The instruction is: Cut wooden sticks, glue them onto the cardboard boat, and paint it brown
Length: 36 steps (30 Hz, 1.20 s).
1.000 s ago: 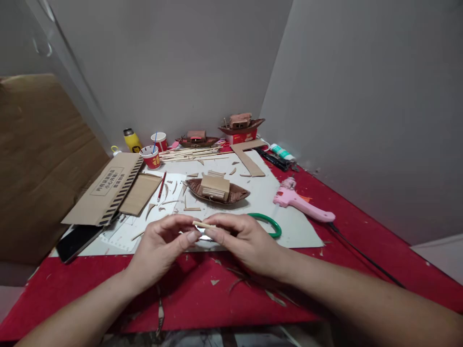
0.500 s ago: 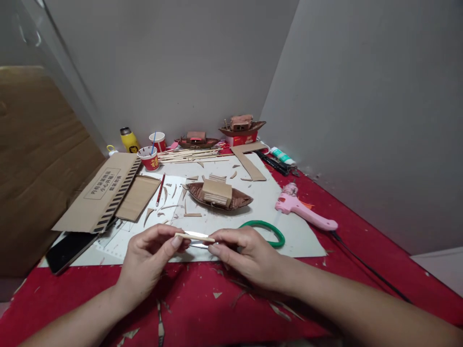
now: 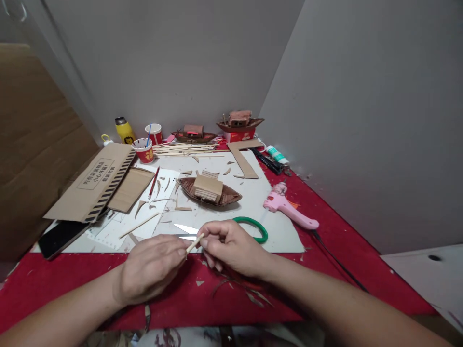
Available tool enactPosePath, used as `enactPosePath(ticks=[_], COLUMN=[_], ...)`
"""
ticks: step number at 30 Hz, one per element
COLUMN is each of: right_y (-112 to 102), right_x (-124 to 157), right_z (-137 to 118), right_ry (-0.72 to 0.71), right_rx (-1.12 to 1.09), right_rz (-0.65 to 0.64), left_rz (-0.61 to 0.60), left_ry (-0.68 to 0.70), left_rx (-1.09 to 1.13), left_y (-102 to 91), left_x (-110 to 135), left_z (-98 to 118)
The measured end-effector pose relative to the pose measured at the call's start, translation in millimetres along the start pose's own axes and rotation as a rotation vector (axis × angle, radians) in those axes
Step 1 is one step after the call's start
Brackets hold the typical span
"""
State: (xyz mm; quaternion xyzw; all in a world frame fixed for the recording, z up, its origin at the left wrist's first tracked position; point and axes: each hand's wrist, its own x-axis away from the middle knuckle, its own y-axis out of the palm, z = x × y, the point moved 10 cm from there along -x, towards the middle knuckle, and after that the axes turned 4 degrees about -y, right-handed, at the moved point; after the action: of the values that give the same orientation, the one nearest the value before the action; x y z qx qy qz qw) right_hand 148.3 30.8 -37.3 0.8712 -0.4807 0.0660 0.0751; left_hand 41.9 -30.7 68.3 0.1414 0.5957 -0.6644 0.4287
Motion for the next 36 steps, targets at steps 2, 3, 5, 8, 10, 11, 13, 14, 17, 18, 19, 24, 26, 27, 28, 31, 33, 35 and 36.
enactPosePath(ticks=[2,3,5,8,10,11,13,14,17,18,19,24,26,27,28,31,33,35,36], right_y=[1,2,5,12,18,19,21,20,25,27,30,37,39,40,42,46,45,42,41], right_x=[1,1,1,0,-1,-2,-3,-4,-3,-3,-3,-3,-3,-2,-1,1,0,-2,-3], right_z=[1,2,4,6,7,7,9,11,22,25,29,40,40,39,38,38,37,35,34], right_ry=[0.008,0.012,0.025,0.051,0.056,0.055,0.068,0.086,0.171,0.197,0.216,0.255,0.242,0.239,0.241,0.261,0.25,0.225,0.216], right_rx=[-0.011,-0.02,-0.046,-0.122,-0.222,-0.272,-0.344,-0.362,-0.407,-0.421,-0.432,-0.468,-0.447,-0.425,-0.399,-0.321,-0.27,-0.233,-0.224], right_rz=[0.018,0.023,0.019,-0.034,-0.089,-0.108,-0.125,-0.122,-0.15,-0.166,-0.181,-0.181,-0.183,-0.195,-0.213,-0.26,-0.258,-0.242,-0.234], left_rz=[-0.033,-0.033,-0.048,-0.08,-0.074,-0.054,-0.033,-0.034,-0.068,-0.076,-0.075,-0.084,-0.101,-0.098,-0.092,-0.065,-0.037,0.008,0.03], left_ry=[0.097,0.138,0.171,0.119,0.093,0.092,0.07,0.048,-0.028,-0.044,-0.057,-0.107,-0.1,-0.094,-0.095,-0.136,-0.226,-0.362,-0.451], left_rx=[-0.108,-0.139,-0.158,-0.157,-0.164,-0.161,-0.128,-0.098,0.014,0.044,0.067,0.13,0.151,0.164,0.177,0.236,0.281,0.343,0.376], left_y=[4.0,4.1,3.4,0.4,-2.9,-5.4,-7.3,-6.8,-1.6,-0.1,0.7,6.9,9.5,9.1,8.1,4.1,2.8,3.1,4.5], left_x=[2,4,6,5,4,4,3,2,1,1,1,5,6,7,7,7,9,14,18], left_z=[9,13,17,12,8,7,1,-3,-16,-19,-21,-26,-24,-23,-22,-22,-28,-40,-48])
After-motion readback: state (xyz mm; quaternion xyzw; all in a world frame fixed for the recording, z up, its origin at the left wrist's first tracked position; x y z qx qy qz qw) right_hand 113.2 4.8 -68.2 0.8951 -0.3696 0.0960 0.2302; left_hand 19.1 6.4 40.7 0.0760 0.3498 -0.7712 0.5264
